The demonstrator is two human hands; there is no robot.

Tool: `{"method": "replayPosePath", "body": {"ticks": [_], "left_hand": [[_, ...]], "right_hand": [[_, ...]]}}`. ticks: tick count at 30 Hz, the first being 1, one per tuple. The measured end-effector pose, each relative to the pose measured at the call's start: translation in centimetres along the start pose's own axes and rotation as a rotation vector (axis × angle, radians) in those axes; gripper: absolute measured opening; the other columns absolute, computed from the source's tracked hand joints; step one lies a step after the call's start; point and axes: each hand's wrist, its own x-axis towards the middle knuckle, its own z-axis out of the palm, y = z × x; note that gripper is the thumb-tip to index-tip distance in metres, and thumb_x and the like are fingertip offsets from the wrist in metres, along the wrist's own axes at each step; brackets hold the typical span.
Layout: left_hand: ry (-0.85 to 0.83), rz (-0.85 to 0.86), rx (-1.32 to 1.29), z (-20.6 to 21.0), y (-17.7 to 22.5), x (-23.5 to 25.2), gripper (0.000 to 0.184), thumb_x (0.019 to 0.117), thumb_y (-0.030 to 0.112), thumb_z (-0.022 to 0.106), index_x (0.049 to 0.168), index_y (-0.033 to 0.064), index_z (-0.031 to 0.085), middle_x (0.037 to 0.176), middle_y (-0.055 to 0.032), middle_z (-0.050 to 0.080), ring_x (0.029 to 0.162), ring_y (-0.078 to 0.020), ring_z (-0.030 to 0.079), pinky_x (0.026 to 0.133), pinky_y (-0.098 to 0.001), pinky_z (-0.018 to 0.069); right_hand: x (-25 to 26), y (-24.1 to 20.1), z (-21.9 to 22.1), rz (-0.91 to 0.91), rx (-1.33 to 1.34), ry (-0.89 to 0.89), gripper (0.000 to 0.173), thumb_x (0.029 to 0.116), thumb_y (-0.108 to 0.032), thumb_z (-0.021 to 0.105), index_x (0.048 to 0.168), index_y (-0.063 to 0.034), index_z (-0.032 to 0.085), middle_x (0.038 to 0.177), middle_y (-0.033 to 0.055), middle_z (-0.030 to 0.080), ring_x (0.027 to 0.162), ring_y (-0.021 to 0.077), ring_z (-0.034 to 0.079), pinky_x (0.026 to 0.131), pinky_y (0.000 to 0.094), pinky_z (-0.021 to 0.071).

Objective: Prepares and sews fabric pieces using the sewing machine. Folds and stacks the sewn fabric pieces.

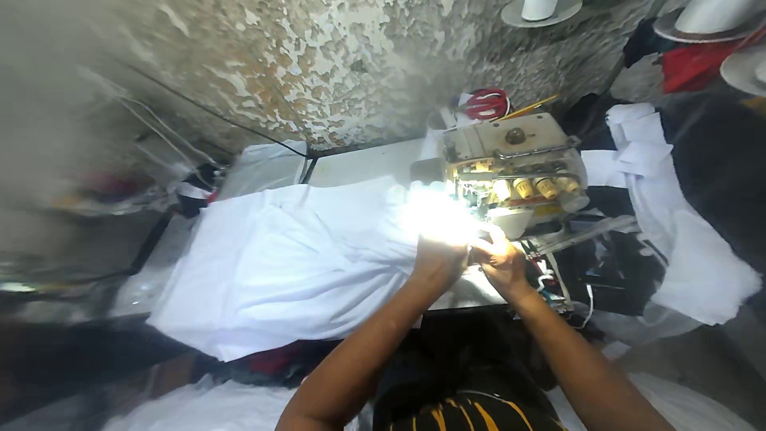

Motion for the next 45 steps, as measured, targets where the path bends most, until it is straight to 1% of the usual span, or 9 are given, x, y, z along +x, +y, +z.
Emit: {"method": "replayPosePath", "body": {"ticks": [9,13,16,20,25,32,36,39,45], "left_hand": [[0.012,-0.188,-0.217,1.5,-2.3,-0.2,0.017,0.0949,0.016,0.070,0.095,0.0013,0.078,0.090,-0.0182,0.072,0.092,-0.0373,0.070,0.080,-0.0520,0.0566],[0.052,-0.275,-0.291,3.2,-4.2,0.4,0.023,0.0951,0.019,0.070,0.093,-0.0033,0.075,0.097,-0.0217,0.072,0.101,-0.0395,0.070,0.085,-0.0533,0.0557],[0.019,-0.357,-0.368,3.8,-5.1,1.0,0.026,0.0950,0.011,0.069,0.110,-0.0096,0.072,0.126,-0.0256,0.067,0.123,-0.0405,0.063,0.102,-0.0550,0.0496],[0.100,-0.363,-0.357,4.2,-5.4,2.3,0.031,0.0966,0.002,0.063,0.127,0.0031,0.071,0.133,-0.0230,0.066,0.126,-0.0410,0.062,0.103,-0.0558,0.0493],[0.021,-0.453,-0.363,3.5,-5.1,2.5,0.037,0.0974,-0.001,0.060,0.134,0.0023,0.066,0.140,-0.0233,0.061,0.133,-0.0398,0.057,0.104,-0.0559,0.0486],[0.015,-0.629,-0.559,0.7,-3.8,-1.9,0.028,0.1016,0.004,0.055,0.125,-0.0058,0.068,0.129,-0.0255,0.066,0.124,-0.0404,0.062,0.105,-0.0561,0.0475],[0.013,-0.669,-0.724,-0.6,-2.8,-4.4,0.024,0.1038,0.011,0.058,0.119,-0.0060,0.067,0.116,-0.0255,0.069,0.108,-0.0395,0.067,0.096,-0.0582,0.0508],[0.012,-0.716,-0.787,-1.0,-2.3,-4.4,0.022,0.1036,0.014,0.060,0.111,-0.0039,0.069,0.104,-0.0218,0.070,0.099,-0.0347,0.068,0.090,-0.0556,0.0516],[0.008,-0.737,-0.848,-1.3,-2.2,-4.4,0.021,0.1038,0.016,0.060,0.109,-0.0013,0.071,0.102,-0.0182,0.071,0.097,-0.0308,0.068,0.088,-0.0533,0.0515]], "right_hand": [[-0.1,-1.0,-1.7,0.159,-0.023,-0.150,0.026,0.0950,-0.022,0.071,0.117,-0.0113,0.077,0.133,0.0187,0.064,0.094,0.0371,0.071,0.072,0.0548,0.0573],[-2.1,0.4,-4.7,0.276,-0.256,-0.144,0.026,0.0967,-0.020,0.069,0.118,-0.0068,0.074,0.118,0.0195,0.069,0.095,0.0421,0.070,0.071,0.0589,0.0563],[-2.4,1.5,-7.5,0.515,-0.433,-0.324,0.027,0.1002,-0.021,0.066,0.115,0.0002,0.072,0.118,0.0272,0.067,0.109,0.0504,0.064,0.082,0.0648,0.0517],[-1.8,2.1,-8.3,0.704,-0.521,-0.576,0.034,0.1036,-0.023,0.061,0.127,0.0003,0.067,0.128,0.0277,0.064,0.119,0.0494,0.059,0.094,0.0641,0.0468],[-2.2,1.8,-7.4,0.644,-0.597,-0.516,0.031,0.1061,-0.010,0.046,0.121,0.0065,0.068,0.123,0.0290,0.066,0.116,0.0491,0.062,0.092,0.0626,0.0478],[-1.8,-1.2,-7.3,0.578,-0.174,-0.287,0.035,0.1091,-0.010,0.038,0.130,0.0094,0.059,0.120,0.0322,0.065,0.107,0.0474,0.067,0.092,0.0615,0.0501],[0.4,-3.4,-5.9,0.446,-0.034,-0.324,0.033,0.1042,-0.016,0.058,0.134,-0.0014,0.061,0.117,0.0238,0.069,0.103,0.0408,0.069,0.090,0.0607,0.0514],[1.7,-3.7,-4.7,0.343,-0.115,-0.296,0.035,0.0925,-0.008,0.074,0.127,-0.0047,0.069,0.106,0.0255,0.069,0.091,0.0461,0.069,0.077,0.0642,0.0521],[2.1,-5.1,-6.7,0.373,-0.323,-0.306,0.034,0.0976,-0.009,0.067,0.130,0.0015,0.064,0.109,0.0299,0.069,0.090,0.0508,0.069,0.075,0.0661,0.0517]]}}
